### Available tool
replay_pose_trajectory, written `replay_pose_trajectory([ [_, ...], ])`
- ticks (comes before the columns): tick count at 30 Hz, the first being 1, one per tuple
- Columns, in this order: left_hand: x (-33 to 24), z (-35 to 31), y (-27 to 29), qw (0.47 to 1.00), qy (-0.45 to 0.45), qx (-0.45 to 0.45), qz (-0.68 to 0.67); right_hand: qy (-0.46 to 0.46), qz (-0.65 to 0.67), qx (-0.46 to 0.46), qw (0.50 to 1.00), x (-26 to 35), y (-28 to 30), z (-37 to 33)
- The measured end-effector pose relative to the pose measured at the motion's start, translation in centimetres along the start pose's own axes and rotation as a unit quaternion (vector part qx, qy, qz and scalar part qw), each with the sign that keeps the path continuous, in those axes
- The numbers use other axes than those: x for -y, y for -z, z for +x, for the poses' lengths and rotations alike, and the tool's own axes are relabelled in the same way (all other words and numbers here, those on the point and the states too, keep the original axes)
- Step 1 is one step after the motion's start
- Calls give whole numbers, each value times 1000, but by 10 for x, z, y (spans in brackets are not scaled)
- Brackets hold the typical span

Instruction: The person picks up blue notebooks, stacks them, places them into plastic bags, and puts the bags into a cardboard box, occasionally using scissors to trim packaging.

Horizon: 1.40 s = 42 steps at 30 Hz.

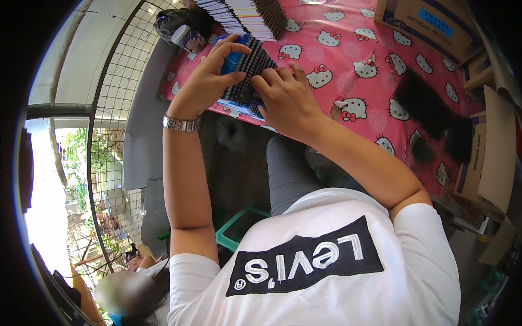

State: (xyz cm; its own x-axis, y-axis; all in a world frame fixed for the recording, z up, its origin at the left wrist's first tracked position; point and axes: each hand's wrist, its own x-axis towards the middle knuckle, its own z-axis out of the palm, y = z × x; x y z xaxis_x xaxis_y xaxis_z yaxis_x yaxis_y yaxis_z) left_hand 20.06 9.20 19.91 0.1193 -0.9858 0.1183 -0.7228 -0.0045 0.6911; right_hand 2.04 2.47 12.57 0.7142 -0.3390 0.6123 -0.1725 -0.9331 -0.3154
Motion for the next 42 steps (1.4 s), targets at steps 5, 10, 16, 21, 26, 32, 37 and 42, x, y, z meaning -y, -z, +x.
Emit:
replay_pose_trajectory([
  [5,-11,-3,8,994,40,21,-98,-2,41,3,999,3,-3,1],
  [10,-10,-3,9,992,45,26,-115,-10,46,8,999,1,-14,-1],
  [16,-8,-7,8,992,35,11,-123,0,30,-11,999,4,-10,-2],
  [21,-7,-6,6,990,14,12,-138,-6,43,4,999,4,-10,-2],
  [26,-2,-9,8,998,14,11,-65,-351,520,376,682,19,17,10],
  [32,-7,-6,5,1000,-3,17,-23,-123,112,53,985,5,0,-11],
  [37,-7,-4,6,999,8,21,-37,-47,14,53,997,2,-8,-13],
  [42,-5,-2,7,1000,2,7,-4,-19,24,60,998,-1,-11,-6],
])
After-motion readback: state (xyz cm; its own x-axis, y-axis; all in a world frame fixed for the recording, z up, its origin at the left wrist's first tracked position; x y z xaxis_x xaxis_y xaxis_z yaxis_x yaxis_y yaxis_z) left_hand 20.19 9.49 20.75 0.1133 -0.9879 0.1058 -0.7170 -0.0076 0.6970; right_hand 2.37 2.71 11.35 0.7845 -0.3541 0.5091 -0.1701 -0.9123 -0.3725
